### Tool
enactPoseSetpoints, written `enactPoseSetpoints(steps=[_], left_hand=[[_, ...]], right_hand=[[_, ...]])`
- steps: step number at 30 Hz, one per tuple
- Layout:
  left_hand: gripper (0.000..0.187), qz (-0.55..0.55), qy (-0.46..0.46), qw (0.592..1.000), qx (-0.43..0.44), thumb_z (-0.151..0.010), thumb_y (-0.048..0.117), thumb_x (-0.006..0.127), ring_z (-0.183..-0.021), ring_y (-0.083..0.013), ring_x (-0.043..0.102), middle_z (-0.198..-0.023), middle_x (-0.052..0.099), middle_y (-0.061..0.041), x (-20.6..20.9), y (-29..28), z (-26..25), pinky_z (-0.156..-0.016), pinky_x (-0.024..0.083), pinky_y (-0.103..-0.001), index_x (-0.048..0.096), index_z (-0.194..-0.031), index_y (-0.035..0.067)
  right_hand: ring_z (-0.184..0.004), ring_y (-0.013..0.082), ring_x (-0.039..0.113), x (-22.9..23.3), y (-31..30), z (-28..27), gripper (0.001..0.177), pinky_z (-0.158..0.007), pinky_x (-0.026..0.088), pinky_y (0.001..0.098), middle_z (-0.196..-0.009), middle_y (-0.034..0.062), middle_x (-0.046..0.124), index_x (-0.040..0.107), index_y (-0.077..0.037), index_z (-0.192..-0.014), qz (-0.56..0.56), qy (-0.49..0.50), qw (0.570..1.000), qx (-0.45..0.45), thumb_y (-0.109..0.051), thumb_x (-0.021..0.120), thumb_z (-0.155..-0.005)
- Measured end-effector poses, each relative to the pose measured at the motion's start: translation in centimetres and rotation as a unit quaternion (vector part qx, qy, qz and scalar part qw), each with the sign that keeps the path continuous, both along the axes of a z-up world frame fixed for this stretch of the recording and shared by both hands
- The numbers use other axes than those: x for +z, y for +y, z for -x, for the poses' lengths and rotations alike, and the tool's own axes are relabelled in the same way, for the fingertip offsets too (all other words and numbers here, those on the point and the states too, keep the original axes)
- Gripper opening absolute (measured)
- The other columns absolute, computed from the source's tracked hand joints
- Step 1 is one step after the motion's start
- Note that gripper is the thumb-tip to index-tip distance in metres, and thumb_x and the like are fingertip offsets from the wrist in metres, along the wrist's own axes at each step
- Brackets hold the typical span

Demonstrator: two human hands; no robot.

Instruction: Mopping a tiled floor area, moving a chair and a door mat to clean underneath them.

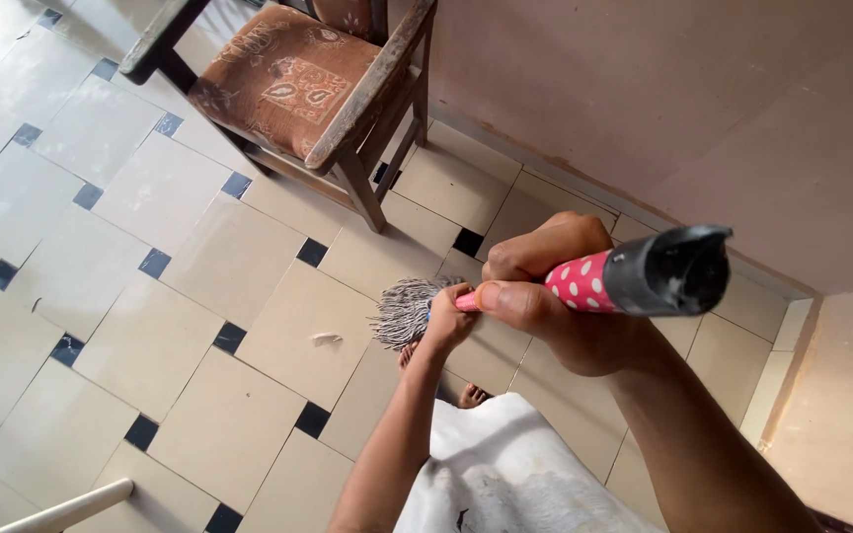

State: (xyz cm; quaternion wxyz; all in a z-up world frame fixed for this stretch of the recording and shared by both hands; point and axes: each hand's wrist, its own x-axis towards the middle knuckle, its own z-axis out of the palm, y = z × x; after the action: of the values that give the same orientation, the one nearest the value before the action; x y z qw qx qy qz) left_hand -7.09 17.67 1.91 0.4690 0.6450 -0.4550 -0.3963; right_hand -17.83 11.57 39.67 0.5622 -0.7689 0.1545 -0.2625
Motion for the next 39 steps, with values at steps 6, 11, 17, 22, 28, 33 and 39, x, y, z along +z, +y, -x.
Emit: enactPoseSetpoints(steps=[6, 11, 17, 22, 28, 33, 39], left_hand=[[0.019, -0.086, 0.01, 0.996, 0.027, -0.077, 0.019, 0.078, -0.059, -0.0223, 0.065, -0.066, 0.066, -0.014, 2.2, 5.5, -2.4, -0.063, 0.053, -0.037, 0.07, -0.087, 0.005], [0.021, -0.117, -0.059, 0.984, 0.123, -0.079, 0.019, 0.078, -0.057, -0.0256, 0.065, -0.062, 0.065, -0.017, -1.6, 8.6, -10.5, -0.061, 0.052, -0.04, 0.066, -0.075, 0.002], [0.019, -0.019, -0.125, 0.977, 0.173, -0.08, 0.015, 0.075, -0.059, -0.0281, 0.063, -0.063, 0.064, -0.017, -4.7, 10.0, -21.5, -0.059, 0.051, -0.041, 0.063, -0.072, 0.003], [0.019, -0.024, -0.055, 0.99, 0.127, -0.081, 0.019, 0.077, -0.058, -0.0265, 0.062, -0.067, 0.065, -0.016, -0.9, 10.6, -24.2, -0.058, 0.051, -0.04, 0.066, -0.077, 0.004], [0.017, -0.094, 0.038, 0.988, 0.113, -0.082, 0.018, 0.076, -0.056, -0.0255, 0.06, -0.061, 0.062, -0.018, -0.1, 13.5, -28.7, -0.061, 0.054, -0.039, 0.068, -0.083, 0.003], [0.024, -0.065, -0.051, 0.975, 0.206, -0.079, 0.017, 0.078, -0.053, -0.0252, 0.058, -0.06, 0.059, -0.019, -2.8, 10.5, -36.5, -0.057, 0.05, -0.039, 0.063, -0.072, 0.0], [0.012, 0.053, -0.003, 0.965, 0.256, -0.08, 0.009, 0.071, -0.062, -0.0207, 0.06, -0.068, 0.064, -0.016, -6.8, 2.0, -44.8, -0.061, 0.051, -0.034, 0.063, -0.079, 0.001]], right_hand=[[-0.046, 0.0131, 0.037, -3.0, 1.2, -2.1, 0.032, -0.046, 0.032, 0.0323, -0.053, 0.0039, 0.043, 0.041, -0.005, -0.058, -0.217, -0.102, 0.971, -0.024, -0.007, 0.057, -0.086], [-0.048, 0.0101, 0.035, -4.6, 4.1, -7.8, 0.032, -0.052, 0.035, 0.0324, -0.053, 0.0014, 0.04, 0.038, -0.006, -0.062, -0.23, -0.161, 0.96, 0.008, -0.005, 0.054, -0.09], [-0.053, 0.0082, 0.037, -4.1, 8.7, -17.3, 0.033, -0.051, 0.034, 0.0286, -0.056, 0.0019, 0.041, 0.041, -0.004, -0.062, -0.092, -0.073, 0.993, -0.005, -0.01, 0.056, -0.09], [-0.054, 0.0052, 0.038, -1.7, 9.8, -25.4, 0.034, -0.051, 0.033, 0.0255, -0.056, -0.0002, 0.042, 0.046, -0.003, -0.062, 0.022, 0.001, 1.0, 0.003, -0.015, 0.06, -0.091], [-0.046, 0.0085, 0.036, -2.2, 9.5, -32.8, 0.034, -0.048, 0.032, 0.029, -0.052, -0.0006, 0.038, 0.041, -0.006, -0.061, -0.218, -0.08, 0.973, 0.017, -0.007, 0.058, -0.09], [-0.052, 0.0097, 0.036, -3.0, 8.4, -37.4, 0.035, -0.053, 0.034, 0.03, -0.057, -0.0004, 0.039, 0.037, -0.007, -0.062, -0.213, -0.107, 0.97, 0.039, -0.006, 0.056, -0.091], [-0.05, 0.0054, 0.036, -1.9, 4.5, -44.1, 0.038, -0.048, 0.033, 0.0264, -0.056, -0.0007, 0.036, 0.045, 0.0, -0.06, 0.093, 0.024, 0.991, 0.094, -0.013, 0.06, -0.093]])
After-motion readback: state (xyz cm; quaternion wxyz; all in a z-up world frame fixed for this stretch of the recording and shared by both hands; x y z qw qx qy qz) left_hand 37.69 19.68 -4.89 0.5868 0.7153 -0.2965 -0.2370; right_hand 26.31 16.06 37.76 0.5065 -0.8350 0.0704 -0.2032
